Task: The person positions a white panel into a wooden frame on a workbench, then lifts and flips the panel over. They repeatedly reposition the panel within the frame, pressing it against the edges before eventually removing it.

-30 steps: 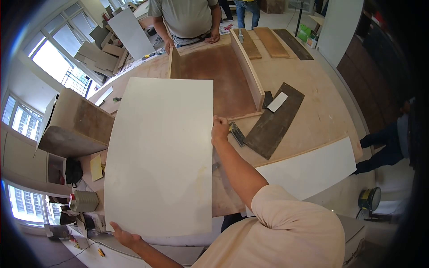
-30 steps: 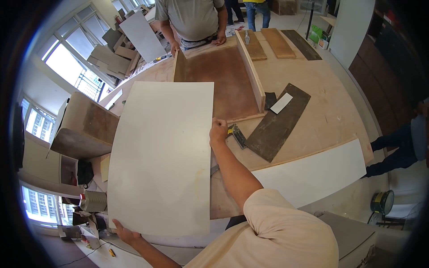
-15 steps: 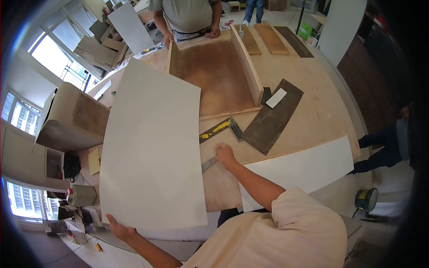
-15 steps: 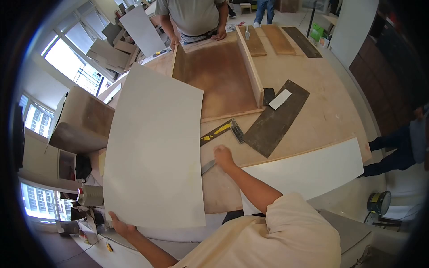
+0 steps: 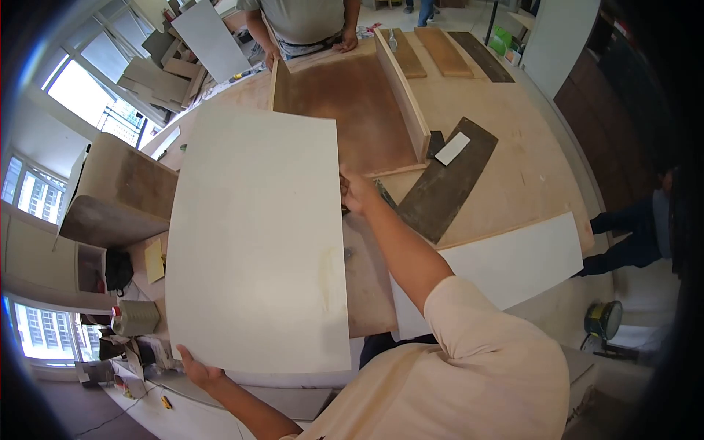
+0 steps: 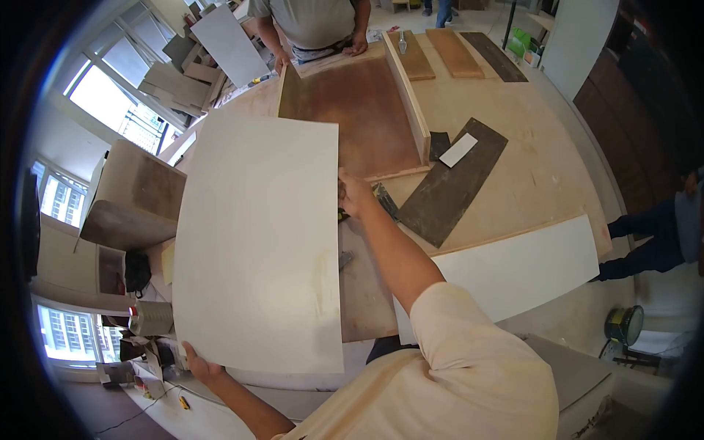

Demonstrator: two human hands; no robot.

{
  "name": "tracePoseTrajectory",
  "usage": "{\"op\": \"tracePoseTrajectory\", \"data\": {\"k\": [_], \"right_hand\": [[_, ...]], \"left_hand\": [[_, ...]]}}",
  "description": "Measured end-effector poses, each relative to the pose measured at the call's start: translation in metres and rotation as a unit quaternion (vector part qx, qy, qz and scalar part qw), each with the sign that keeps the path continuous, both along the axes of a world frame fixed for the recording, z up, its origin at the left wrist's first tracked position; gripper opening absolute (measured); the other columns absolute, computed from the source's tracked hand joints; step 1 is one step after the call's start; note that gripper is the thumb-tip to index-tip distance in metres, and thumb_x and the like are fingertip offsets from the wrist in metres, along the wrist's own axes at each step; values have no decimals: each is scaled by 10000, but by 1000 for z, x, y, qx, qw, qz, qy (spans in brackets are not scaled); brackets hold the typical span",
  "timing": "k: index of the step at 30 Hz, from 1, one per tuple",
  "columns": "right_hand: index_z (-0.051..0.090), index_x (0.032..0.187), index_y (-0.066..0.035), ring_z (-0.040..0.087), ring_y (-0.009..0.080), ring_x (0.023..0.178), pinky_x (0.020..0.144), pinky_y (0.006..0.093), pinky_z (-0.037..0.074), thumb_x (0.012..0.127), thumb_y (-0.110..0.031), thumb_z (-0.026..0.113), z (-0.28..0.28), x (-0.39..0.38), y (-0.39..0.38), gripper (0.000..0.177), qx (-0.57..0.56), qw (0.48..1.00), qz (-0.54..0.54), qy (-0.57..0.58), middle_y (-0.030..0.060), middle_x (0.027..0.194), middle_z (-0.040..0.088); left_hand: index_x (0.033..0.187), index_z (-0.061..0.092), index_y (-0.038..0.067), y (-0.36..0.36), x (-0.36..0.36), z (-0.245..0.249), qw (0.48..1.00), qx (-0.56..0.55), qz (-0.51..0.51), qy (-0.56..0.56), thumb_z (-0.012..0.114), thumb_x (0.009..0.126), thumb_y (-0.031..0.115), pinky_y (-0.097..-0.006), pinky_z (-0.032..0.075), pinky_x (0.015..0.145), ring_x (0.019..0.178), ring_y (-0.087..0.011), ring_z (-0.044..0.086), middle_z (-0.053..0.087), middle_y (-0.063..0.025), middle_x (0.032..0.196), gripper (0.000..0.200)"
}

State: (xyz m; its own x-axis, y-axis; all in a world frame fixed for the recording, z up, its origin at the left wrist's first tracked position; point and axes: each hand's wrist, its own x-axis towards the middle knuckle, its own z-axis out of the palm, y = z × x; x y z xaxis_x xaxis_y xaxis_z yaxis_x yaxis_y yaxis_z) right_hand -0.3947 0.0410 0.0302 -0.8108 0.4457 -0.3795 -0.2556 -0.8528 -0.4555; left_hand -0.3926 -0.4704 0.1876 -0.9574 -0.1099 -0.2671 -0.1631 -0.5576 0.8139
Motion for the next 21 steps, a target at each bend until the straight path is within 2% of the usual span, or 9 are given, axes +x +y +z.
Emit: {"op": "tracePoseTrajectory", "data": {"k": [1, 4, 7, 10, 13, 16, 19, 20, 21], "right_hand": [[560, 1206, 59, 625, 227, 1041, 838, 363, 539, 980, -280, 578, 1, -4, -2, 407, 52, 999, -1, 14, 149, 1153, 626], [564, 1201, 54, 631, 231, 1010, 866, 372, 537, 976, -196, 581, 8, -2, -9, 336, -5, 999, -16, -46, 131, 1140, 630], [578, 1151, 54, 640, 220, 957, 841, 344, 547, 964, -178, 596, 9, 15, -21, 298, 22, 998, -21, -56, 130, 1083, 641], [587, 1113, 34, 641, 219, 927, 809, 345, 552, 964, -163, 588, 8, 18, -19, 247, -27, 998, -34, -39, 124, 1025, 645], [595, 1029, -7, 635, 193, 830, 743, 315, 555, 968, -152, 569, 26, 13, -24, 159, -128, 984, -104, -68, 101, 969, 640], [578, 956, -37, 609, 173, 722, 627, 318, 538, 967, -134, 555, -19, 1, -21, 101, -208, 964, -163, -7, 89, 898, 629], [552, 912, -42, 578, 167, 652, 511, 306, 469, 957, -138, 570, -21, 30, -27, 108, -216, 950, -201, -98, 85, 830, 613], [559, 933, -44, 582, 169, 659, 502, 304, 456, 960, -156, 571, -28, 43, -30, 116, -111, 983, -89, -114, 83, 823, 611], [566, 954, -47, 585, 172, 665, 492, 301, 443, 963, -174, 572, -49, 55, -33, 128, -2, 991, 25, -128, 82, 816, 609]], "left_hand": [[1389, 403, -44, 3, 2, 1, 1000, -6, 14, -2, 462, 1026, 326, -473, 430, 1037, 1234, -345, 501, 475, -183, 1401, 522], [1385, 401, -53, 12, 3, 3, 999, -14, 45, -3, 446, 1032, 321, -468, 438, 1028, 1226, -345, 508, 471, -186, 1402, 516], [1385, 397, -62, 17, 5, 4, 999, -16, 50, 5, 425, 1039, 321, -466, 445, 1019, 1221, -348, 511, 468, -195, 1400, 517], [1385, 391, -70, 23, 10, 5, 998, -33, 51, 6, 412, 1042, 319, -463, 450, 1015, 1217, -352, 513, 471, -205, 1393, 520], [1390, 392, -63, 26, 14, 5, 998, -44, 54, -4, 417, 1039, 317, -467, 445, 1025, 1225, -352, 509, 474, -201, 1393, 518], [1399, 396, -38, 25, 13, 1, 998, -22, 58, -15, 428, 1034, 328, -479, 432, 1042, 1248, -348, 495, 475, -185, 1405, 518], [1403, 393, -37, 22, 13, -1, 999, -8, 50, -14, 425, 1035, 331, -477, 430, 1043, 1247, -348, 496, 469, -186, 1410, 521], [1403, 393, -35, 19, 12, -3, 999, -4, 43, -8, 425, 1035, 333, -477, 430, 1043, 1247, -348, 496, 468, -186, 1410, 522], [1404, 393, -34, 18, 11, -4, 999, 0, 36, -3, 425, 1035, 335, -476, 430, 1043, 1246, -348, 496, 468, -186, 1411, 522]]}}
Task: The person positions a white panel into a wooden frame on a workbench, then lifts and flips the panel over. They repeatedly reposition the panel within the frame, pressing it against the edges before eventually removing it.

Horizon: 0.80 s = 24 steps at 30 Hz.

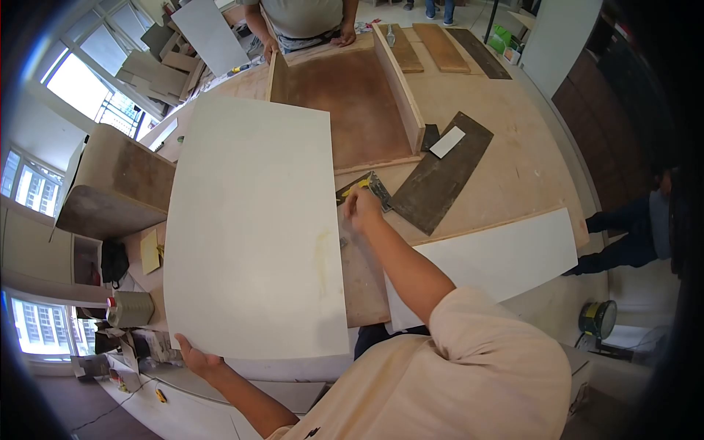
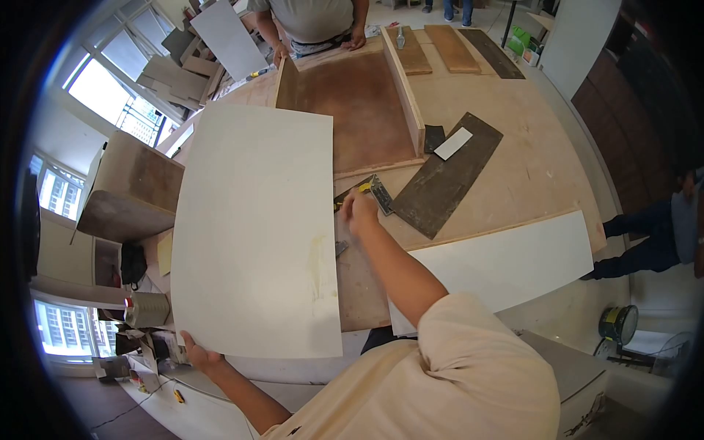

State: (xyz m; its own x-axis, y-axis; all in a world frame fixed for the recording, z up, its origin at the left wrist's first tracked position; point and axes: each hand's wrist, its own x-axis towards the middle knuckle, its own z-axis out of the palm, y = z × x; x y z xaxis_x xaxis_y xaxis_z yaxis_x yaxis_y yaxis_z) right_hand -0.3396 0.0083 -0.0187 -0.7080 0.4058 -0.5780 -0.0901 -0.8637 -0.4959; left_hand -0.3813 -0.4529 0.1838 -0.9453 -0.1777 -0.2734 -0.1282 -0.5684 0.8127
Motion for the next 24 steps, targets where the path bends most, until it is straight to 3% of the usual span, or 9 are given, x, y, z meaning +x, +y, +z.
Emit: {"op": "tracePoseTrajectory", "data": {"k": [1, 4, 7, 10, 13, 16, 22, 24], "right_hand": [[572, 976, -49, 589, 175, 672, 482, 299, 429, 966, -192, 573, -2, 10, -6, 143, 94, 987, 127, -10, 81, 809, 608], [607, 1041, -79, 589, 157, 750, 678, 305, 518, 981, -280, 569, 27, 40, -28, 213, 184, 963, 193, -28, 50, 875, 619], [600, 1122, -64, 595, 143, 796, 713, 288, 518, 988, -281, 561, 46, 20, -12, 258, 18, 996, 86, -24, 53, 958, 624], [588, 1125, -27, 606, 145, 841, 740, 281, 519, 987, -242, 566, 59, 7, -5, 257, -23, 994, 61, 87, 60, 985, 622], [608, 1072, 3, 608, 160, 829, 748, 281, 523, 993, -208, 548, 79, 0, -10, 233, 11, 997, 8, 79, 71, 948, 627], [617, 949, -1, 598, 179, 748, 681, 284, 530, 988, -219, 554, 67, -11, -17, 231, 61, 993, -75, 67, 67, 862, 618], [569, 805, -46, 540, 157, 544, 469, 293, 450, 958, -172, 541, 36, -2, 7, 200, -98, 978, -185, -14, 47, 642, 538], [587, 826, -50, 536, 146, 529, 463, 290, 443, 953, -160, 536, 21, 33, 4, 176, 51, 996, -42, -66, 43, 607, 518]], "left_hand": [[1400, 390, -42, 4, 0, 4, 1000, -8, 1, 0, 423, 1036, 328, -474, 443, 1028, 1238, -350, 501, 470, -189, 1404, 520], [1393, 385, -55, 6, 4, 5, 1000, -10, 2, -5, 420, 1038, 318, -472, 468, 999, 1222, -351, 511, 474, -196, 1388, 516], [1394, 385, -51, -1, 0, 2, 1000, -5, 1, -14, 418, 1039, 323, -475, 465, 1001, 1221, -350, 512, 474, -195, 1388, 517], [1397, 384, -48, 17, 4, 12, 998, -38, 33, -22, 413, 1040, 323, -483, 460, 1006, 1219, -349, 514, 475, -196, 1387, 516], [1399, 382, -47, 20, 9, 11, 999, -32, 31, -13, 412, 1040, 316, -491, 457, 1010, 1218, -351, 516, 476, -193, 1388, 511], [1399, 382, -47, 11, 11, 0, 1000, 7, 8, -9, 416, 1040, 304, -488, 455, 1013, 1221, -351, 513, 476, -188, 1390, 504], [1398, 378, -56, 19, 15, 3, 999, 11, 32, -19, 400, 1045, 299, -482, 432, 1037, 1253, -345, 483, 462, -186, 1406, 501], [1402, 376, -53, 22, 14, 5, 999, 21, 41, -14, 393, 1047, 304, -482, 419, 1049, 1262, -344, 475, 455, -186, 1414, 504]]}}
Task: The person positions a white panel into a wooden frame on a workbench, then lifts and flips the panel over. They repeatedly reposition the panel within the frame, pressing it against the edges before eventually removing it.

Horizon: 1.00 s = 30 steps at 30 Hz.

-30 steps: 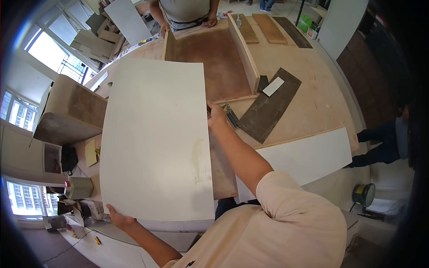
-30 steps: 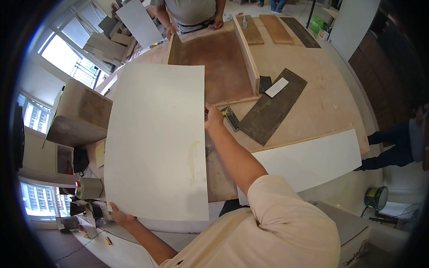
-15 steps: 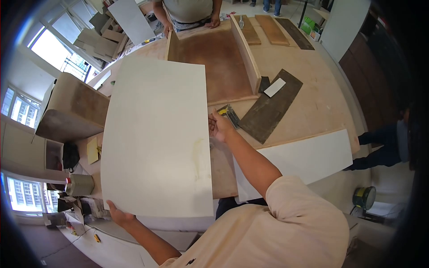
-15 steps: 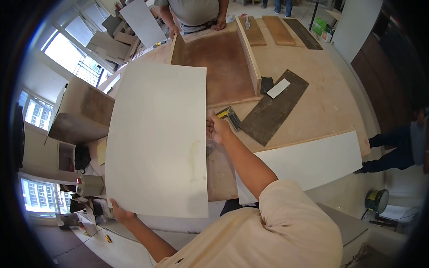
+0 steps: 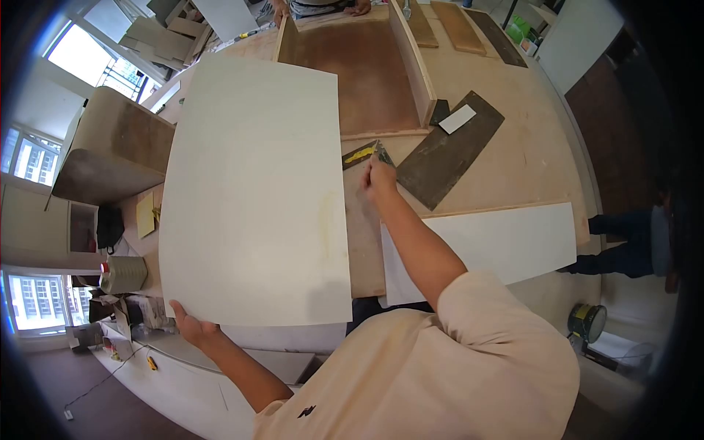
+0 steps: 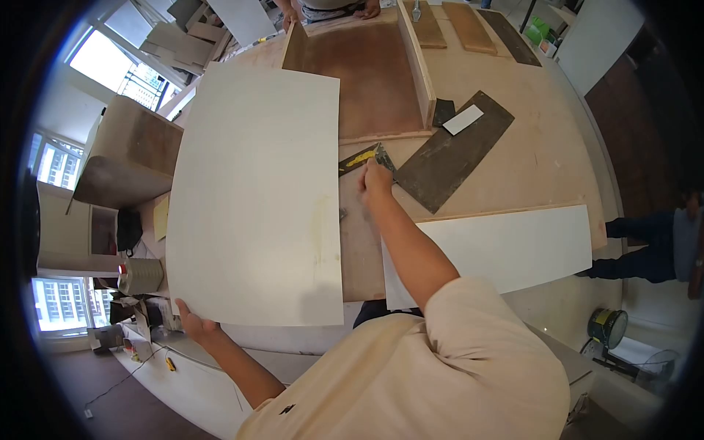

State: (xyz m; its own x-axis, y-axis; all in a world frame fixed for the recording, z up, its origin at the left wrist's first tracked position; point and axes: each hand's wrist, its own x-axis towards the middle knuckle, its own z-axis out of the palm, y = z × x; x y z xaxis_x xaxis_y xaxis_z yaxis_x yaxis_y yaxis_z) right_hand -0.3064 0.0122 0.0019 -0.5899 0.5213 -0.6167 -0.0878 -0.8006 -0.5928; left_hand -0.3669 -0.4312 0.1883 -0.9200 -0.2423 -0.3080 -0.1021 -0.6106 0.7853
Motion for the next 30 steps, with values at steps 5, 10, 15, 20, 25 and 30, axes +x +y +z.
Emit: {"op": "tracePoseTrajectory", "data": {"k": [5, 10, 15, 20, 25, 30], "right_hand": [[599, 1100, -70, 596, 142, 685, 580, 290, 507, 972, -225, 552, -8, 68, -74, 207, 170, 952, 254, -29, 55, 919, 641], [547, 1250, -50, 606, 112, 944, 833, 272, 517, 994, -155, 530, 56, 78, -85, 277, -173, 971, 112, 118, 64, 1124, 632], [511, 1298, 30, 571, 99, 952, 879, 222, 461, 982, -43, 476, 56, 58, -91, 326, 93, 988, 75, 95, 67, 1122, 620], [531, 1271, 69, 547, 81, 926, 858, 219, 445, 953, 14, 464, 62, 58, -60, 329, 215, 976, 28, 33, 55, 1065, 615], [578, 1223, 56, 552, 78, 898, 833, 222, 452, 971, -15, 459, 73, 42, -19, 287, 191, 979, -11, 70, 42, 1038, 623], [595, 1188, 62, 564, 76, 862, 789, 224, 459, 966, -30, 472, 52, 14, 48, 270, 256, 964, -64, 45, 35, 996, 647]], "left_hand": [[1410, 370, -50, 4, 6, -2, 999, -15, -30, 6, 396, 1045, 314, -470, 412, 1060, 1265, -347, 473, 445, -187, 1427, 516], [1411, 361, -65, 20, 16, -1, 999, -15, -12, 29, 408, 1041, 336, -469, 412, 1060, 1272, -345, 469, 439, -188, 1431, 548], [1371, 411, -86, 48, 44, 0, 992, -96, 64, 47, 442, 1036, 331, -435, 459, 1021, 1212, -329, 526, 491, -200, 1377, 536], [1339, 439, -87, 87, 69, -3, 985, -131, 94, 54, 501, 1015, 344, -423, 501, 969, 1162, -313, 557, 520, -191, 1334, 543], [1333, 443, -77, 127, 79, 8, 985, -119, 50, 114, 555, 993, 291, -414, 502, 962, 1149, -298, 564, 532, -185, 1314, 514], [1350, 438, -55, 190, 53, 14, 961, -119, -121, 220, 593, 956, 125, -401, 485, 980, 1159, -274, 559, 532, -171, 1318, 460]]}}
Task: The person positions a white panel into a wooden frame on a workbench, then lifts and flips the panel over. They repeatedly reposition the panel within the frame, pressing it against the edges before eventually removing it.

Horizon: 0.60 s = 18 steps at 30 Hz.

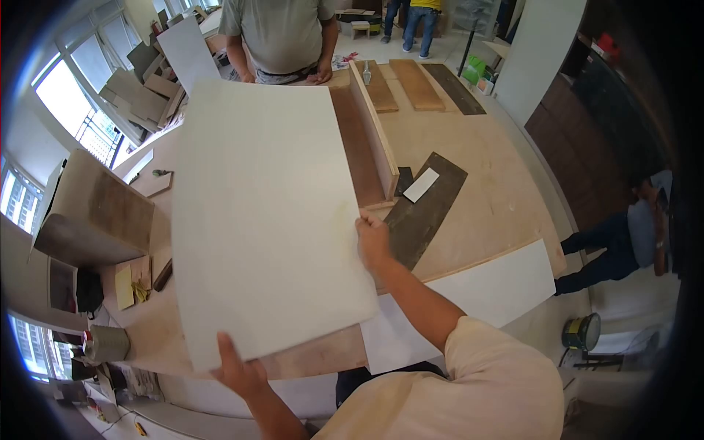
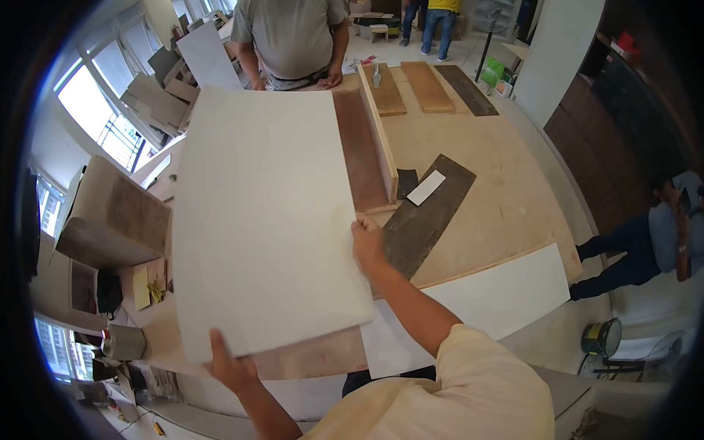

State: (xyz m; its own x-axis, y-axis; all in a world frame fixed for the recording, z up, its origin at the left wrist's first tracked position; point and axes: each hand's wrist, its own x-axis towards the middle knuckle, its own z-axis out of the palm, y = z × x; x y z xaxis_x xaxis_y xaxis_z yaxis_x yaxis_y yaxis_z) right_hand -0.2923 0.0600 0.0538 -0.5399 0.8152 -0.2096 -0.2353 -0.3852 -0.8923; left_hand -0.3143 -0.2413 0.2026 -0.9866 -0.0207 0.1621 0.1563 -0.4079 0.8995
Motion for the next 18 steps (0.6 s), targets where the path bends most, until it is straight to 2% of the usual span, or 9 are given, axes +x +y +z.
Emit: {"op": "tracePoseTrajectory", "data": {"k": [2, 4, 7, 10, 13, 16, 18], "right_hand": [[595, 1183, 70, 583, 102, 873, 795, 246, 466, 953, -51, 494, -17, -17, 39, 279, 60, 997, -22, -40, 51, 984, 660], [578, 1218, 75, 622, 163, 930, 850, 288, 478, 940, -80, 513, -26, -36, 77, 325, 138, 983, -21, -117, 95, 1011, 672], [535, 1283, 85, 579, 302, 1157, 997, 367, 432, 929, -167, 545, -46, -62, 117, 435, 275, 912, -65, -299, 215, 1243, 599], [468, 1345, 101, 400, 388, 1349, 1115, 414, 326, 934, -247, 548, -30, -62, 132, 544, 302, 871, 75, -380, 294, 1466, 367], [434, 1374, 93, 321, 386, 1401, 1139, 404, 300, 926, -329, 588, -27, -51, 117, 634, 372, 793, 159, -456, 279, 1548, 220], [410, 1407, 64, 297, 392, 1414, 1154, 412, 279, 896, -420, 635, -24, -13, 86, 738, 404, 818, 225, -342, 273, 1543, 237], [402, 1419, 49, 297, 392, 1415, 1157, 410, 274, 867, -456, 667, -22, 11, 70, 794, 454, 787, 253, -333, 267, 1544, 241]], "left_hand": [[1361, 426, -55, 35, -30, 1, 995, -31, -57, -75, 576, 945, 60, -393, 472, 995, 1179, -271, 548, 522, -167, 1333, 457], [1368, 413, -57, 76, -61, -11, 992, -15, -100, -78, 556, 946, 38, -386, 474, 987, 1191, -273, 544, 517, -168, 1338, 455], [1335, 431, -88, 127, -102, -24, 990, 6, -128, -63, 551, 946, 28, -342, 488, 948, 1136, -246, 568, 538, -171, 1292, 423], [1323, 431, -102, 166, -126, -43, 989, -7, -140, -50, 536, 948, 24, -339, 501, 924, 1106, -243, 581, 541, -175, 1279, 409], [1321, 430, -106, 181, -153, -80, 986, 1, -146, -82, 531, 950, 25, -337, 500, 921, 1102, -246, 581, 541, -172, 1276, 406], [1319, 428, -110, 194, -168, -107, 985, 34, -143, -93, 532, 952, 28, -328, 495, 921, 1097, -247, 578, 537, -169, 1284, 406], [1311, 436, -109, 203, -174, -112, 983, 21, -150, -104, 535, 955, 33, -325, 492, 923, 1096, -244, 576, 540, -166, 1285, 396]]}}
